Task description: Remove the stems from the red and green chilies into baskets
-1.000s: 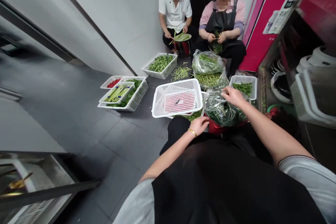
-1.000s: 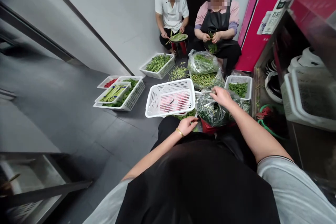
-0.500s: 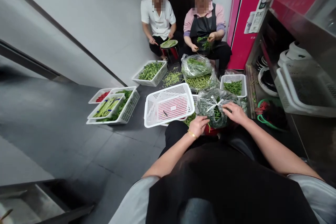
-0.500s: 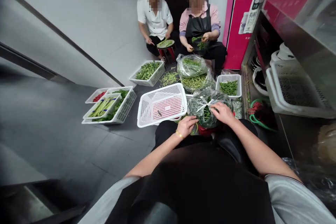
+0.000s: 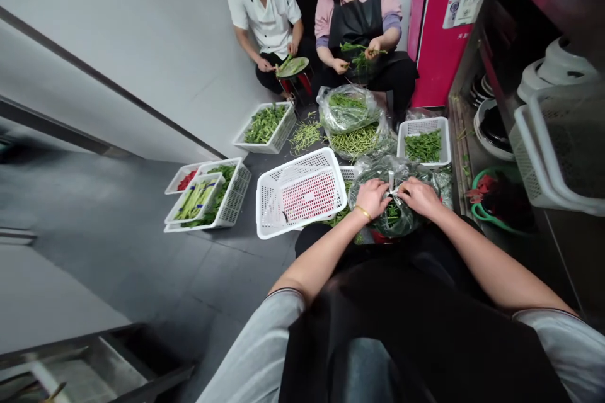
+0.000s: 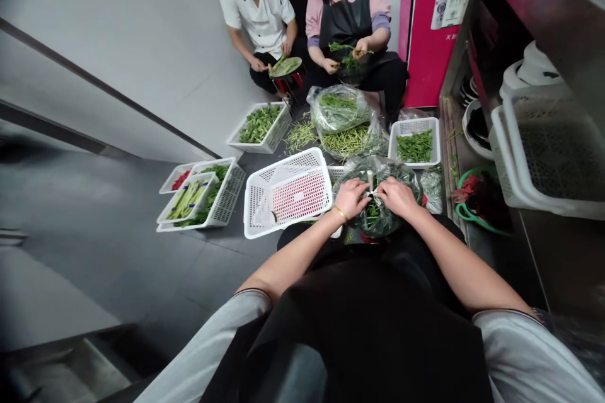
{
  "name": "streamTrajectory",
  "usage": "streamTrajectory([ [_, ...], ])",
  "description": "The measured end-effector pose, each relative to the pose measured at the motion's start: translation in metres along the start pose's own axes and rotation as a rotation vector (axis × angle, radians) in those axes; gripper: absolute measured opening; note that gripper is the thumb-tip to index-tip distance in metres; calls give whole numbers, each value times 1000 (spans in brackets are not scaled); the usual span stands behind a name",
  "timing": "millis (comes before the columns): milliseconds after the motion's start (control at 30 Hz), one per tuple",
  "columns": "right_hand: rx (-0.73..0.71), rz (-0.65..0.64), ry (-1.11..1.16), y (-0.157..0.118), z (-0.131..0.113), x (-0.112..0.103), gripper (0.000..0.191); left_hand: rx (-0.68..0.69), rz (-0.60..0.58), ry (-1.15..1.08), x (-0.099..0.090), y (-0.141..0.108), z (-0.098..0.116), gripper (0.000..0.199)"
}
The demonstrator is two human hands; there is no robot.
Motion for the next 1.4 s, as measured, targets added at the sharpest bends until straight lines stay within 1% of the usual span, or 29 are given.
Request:
streamTrajectory([
  [33, 4, 32, 38, -4, 6, -2, 21, -4, -29, 4, 9, 9, 0, 36],
  [100, -14, 124, 112, -11, 14, -8, 22, -30, -62, -24, 25, 18, -3, 27],
  [167, -60, 188, 152, -13, 16, -13, 30, -65, -30, -112, 30, 18, -8, 20],
  [233, -96, 151, 127, -9, 11, -10, 38, -97, 62, -237, 25, 14, -14, 19],
  [300, -78, 58, 59, -2, 5, -2, 35, -129, 153, -354, 18, 9, -22, 22],
  [367, -41, 13, 12, 3, 0, 1, 29, -167, 196, -446, 15, 5, -28, 24],
  [400, -33, 26, 7, 4, -3, -1, 30, -185, 199, -480, 16, 5, -31, 22],
  [467, -54, 105, 30, 1, -8, -10, 33, -212, 183, -524, 20, 6, -35, 13],
  [567, -125, 226, 89, -14, -11, -22, 34, -217, 176, -605, 24, 7, -38, 5],
  [667, -191, 236, 141, -26, -16, -29, 32, -177, 191, -725, 24, 8, -38, 11],
  [733, -183, 246, 170, -29, -22, -36, 31, -139, 204, -760, 21, 7, -38, 12],
  [833, -184, 256, 227, -23, -43, -45, 43, -92, 227, -727, 18, 7, -37, 7],
  [867, -214, 234, 277, -19, -53, -44, 43, -82, 230, -704, 17, 7, -37, 6],
  [900, -243, 208, 358, -14, -62, -41, 39, -77, 233, -678, 16, 8, -37, 8],
  [933, -254, 179, 477, -8, -66, -37, 34, -71, 232, -650, 16, 8, -37, 11],
  [967, -236, 154, 631, -2, -65, -33, 32, -61, 229, -623, 15, 8, -37, 13],
  [1000, -188, 136, 812, 4, -59, -28, 36, -42, 222, -595, 14, 9, -35, 12],
  [1067, -41, 118, 1182, 10, -39, -16, 44, 24, 207, -546, 11, 9, -28, 14],
  [1133, 80, 122, 1440, 8, -21, -9, 47, 108, 196, -512, 8, 9, -19, 21],
  [1200, 146, 135, 1555, 3, -10, -8, 49, 174, 192, -499, 6, 9, -11, 26],
  [1267, 191, 118, 1600, 0, -3, -8, 49, 207, 198, -505, 5, 10, -8, 30],
  [1333, 236, 59, 1616, 2, 2, -5, 50, 205, 207, -532, 5, 10, -10, 32],
  [1400, 263, 27, 1558, 6, 11, -6, 49, 169, 201, -579, 7, 11, -16, 35],
])
Point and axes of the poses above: each hand's wrist, its own y-axis towards the middle knuckle, its own x-axis out of the palm, z = x × y, the point moved 10 cm from there along y, towards the middle knuckle, and after that the axes turned 5 degrees about y, right-handed, at the moved point
